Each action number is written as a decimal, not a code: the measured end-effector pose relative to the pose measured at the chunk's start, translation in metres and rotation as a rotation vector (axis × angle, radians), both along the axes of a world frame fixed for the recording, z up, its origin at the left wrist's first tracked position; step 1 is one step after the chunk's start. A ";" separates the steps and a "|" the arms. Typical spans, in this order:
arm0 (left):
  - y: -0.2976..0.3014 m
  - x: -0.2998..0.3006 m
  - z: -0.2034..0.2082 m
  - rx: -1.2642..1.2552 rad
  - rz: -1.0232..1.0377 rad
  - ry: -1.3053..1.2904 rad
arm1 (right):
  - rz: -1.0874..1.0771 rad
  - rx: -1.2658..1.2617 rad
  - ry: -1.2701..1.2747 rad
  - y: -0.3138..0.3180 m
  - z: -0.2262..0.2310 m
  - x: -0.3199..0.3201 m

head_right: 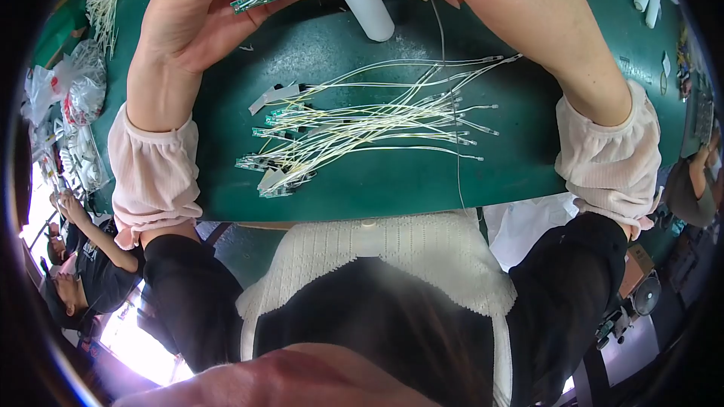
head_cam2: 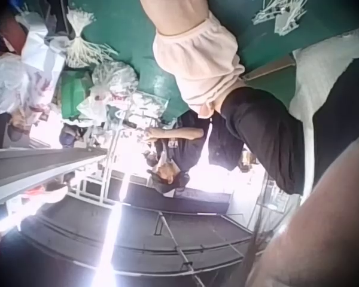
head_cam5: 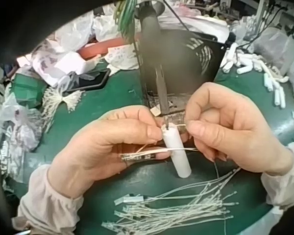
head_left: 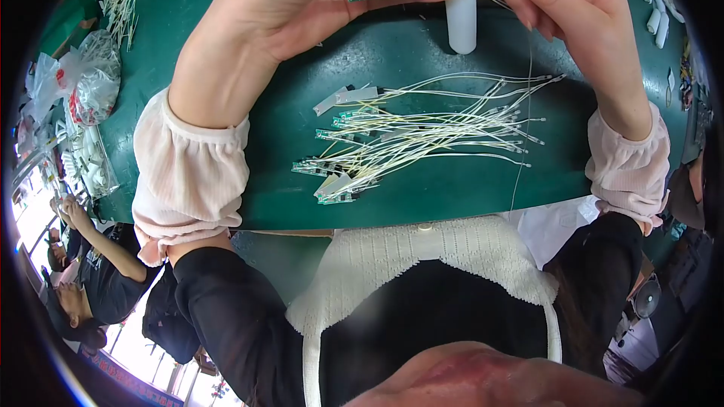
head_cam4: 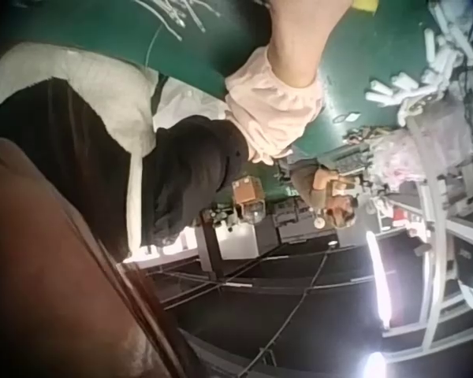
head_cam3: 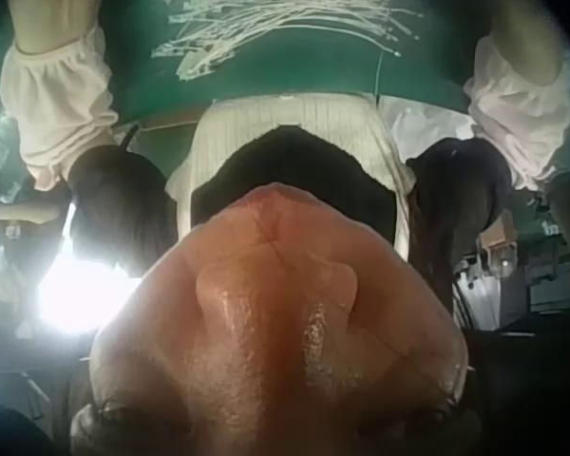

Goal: Threading and securing wires through small plastic components on an assembly line.

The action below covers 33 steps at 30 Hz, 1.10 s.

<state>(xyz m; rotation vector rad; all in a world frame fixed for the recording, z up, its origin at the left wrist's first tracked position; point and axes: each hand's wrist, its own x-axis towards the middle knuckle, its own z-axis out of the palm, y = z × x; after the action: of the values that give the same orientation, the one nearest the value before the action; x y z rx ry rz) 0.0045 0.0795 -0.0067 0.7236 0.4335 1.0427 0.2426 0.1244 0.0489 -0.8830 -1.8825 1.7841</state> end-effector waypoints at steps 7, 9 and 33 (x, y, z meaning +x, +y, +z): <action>-0.021 0.005 0.027 -0.339 0.090 0.138 | 0.012 0.018 -0.071 -0.001 0.005 0.002; -0.021 0.003 0.024 -0.340 0.081 0.140 | 0.060 -0.078 0.005 0.004 -0.003 0.004; -0.016 0.011 0.013 0.752 -0.013 0.084 | 0.154 0.022 -0.225 -0.004 0.020 -0.003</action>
<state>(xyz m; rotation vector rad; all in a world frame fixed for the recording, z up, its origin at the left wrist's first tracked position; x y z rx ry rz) 0.0152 0.0637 0.0060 1.4387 0.0913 1.1683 0.2398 0.1209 0.0689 -0.9910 -2.1595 1.8124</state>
